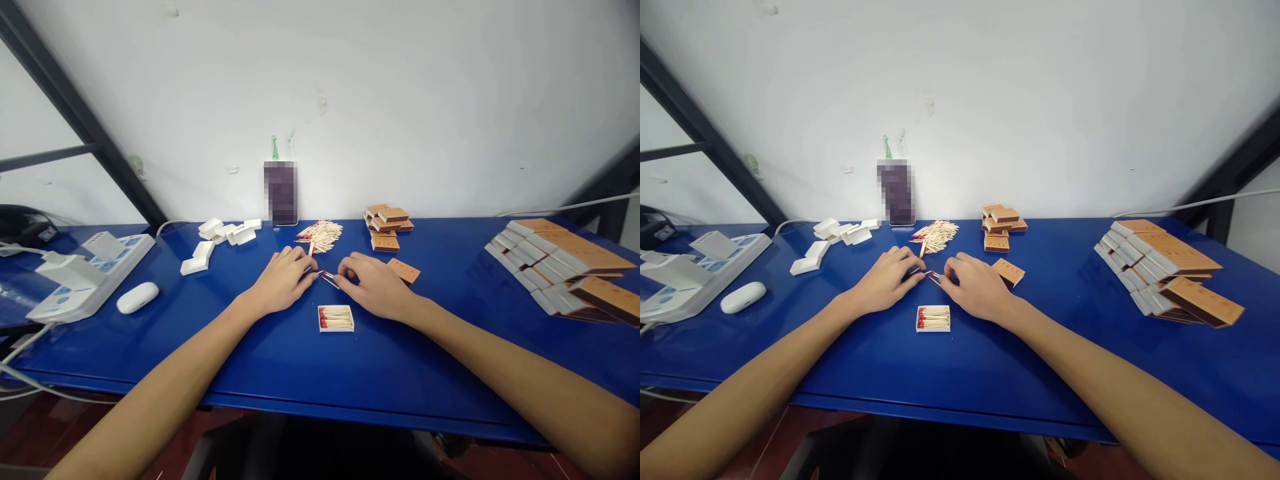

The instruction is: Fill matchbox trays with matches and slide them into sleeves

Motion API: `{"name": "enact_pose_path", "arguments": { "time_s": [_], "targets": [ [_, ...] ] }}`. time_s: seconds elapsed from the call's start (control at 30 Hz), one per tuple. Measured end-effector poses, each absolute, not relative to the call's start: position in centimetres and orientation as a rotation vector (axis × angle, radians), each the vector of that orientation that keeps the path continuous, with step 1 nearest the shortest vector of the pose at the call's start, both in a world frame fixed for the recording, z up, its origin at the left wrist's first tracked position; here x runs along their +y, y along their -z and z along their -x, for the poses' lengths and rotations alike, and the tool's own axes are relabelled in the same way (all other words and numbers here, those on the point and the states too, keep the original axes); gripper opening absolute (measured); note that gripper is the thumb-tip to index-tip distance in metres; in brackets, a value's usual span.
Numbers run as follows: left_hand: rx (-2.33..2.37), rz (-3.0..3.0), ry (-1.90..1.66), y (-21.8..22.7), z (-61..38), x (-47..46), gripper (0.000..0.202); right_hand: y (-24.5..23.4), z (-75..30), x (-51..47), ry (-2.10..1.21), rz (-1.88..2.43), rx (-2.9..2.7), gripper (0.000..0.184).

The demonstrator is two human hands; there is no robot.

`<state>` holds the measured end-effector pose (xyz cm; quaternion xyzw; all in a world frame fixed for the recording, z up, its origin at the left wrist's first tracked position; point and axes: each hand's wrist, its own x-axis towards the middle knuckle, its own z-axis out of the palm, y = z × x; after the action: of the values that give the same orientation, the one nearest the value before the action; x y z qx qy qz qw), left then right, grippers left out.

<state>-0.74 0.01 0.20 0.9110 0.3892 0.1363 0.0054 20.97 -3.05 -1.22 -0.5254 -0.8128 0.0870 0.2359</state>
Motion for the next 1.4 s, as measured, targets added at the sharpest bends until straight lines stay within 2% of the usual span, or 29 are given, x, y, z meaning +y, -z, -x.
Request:
{"name": "enact_pose_path", "arguments": {
  "time_s": [0.23,0.5,0.7,0.9,1.13,1.4],
  "targets": [
    [1.160,-2.788,-0.518,-0.3,0.4,-0.6,0.032,1.2,-21.2,-3.1,-0.255,1.371,-2.291,0.009],
    [0.880,-2.574,-0.511,-0.6,0.3,-1.1,0.039,0.5,-22.3,-3.8,-0.365,1.146,-2.400,0.011],
    [0.851,-2.789,-0.421,-0.7,0.3,-1.3,0.036,0.0,-22.1,-4.2,-0.459,1.082,-2.407,0.007],
    [0.833,-2.896,-0.356,-0.6,0.4,-1.2,0.044,-0.3,-22.5,-4.1,-0.458,1.080,-2.435,0.008],
    [0.943,-2.887,-0.330,-0.8,0.3,-0.9,0.035,-0.1,-22.6,-4.1,-0.431,1.105,-2.431,0.008],
    [0.778,-2.528,-0.559,-0.7,-0.5,-1.6,0.039,-0.1,-22.3,-4.4,-0.443,1.080,-2.406,0.009]
  ]
}}
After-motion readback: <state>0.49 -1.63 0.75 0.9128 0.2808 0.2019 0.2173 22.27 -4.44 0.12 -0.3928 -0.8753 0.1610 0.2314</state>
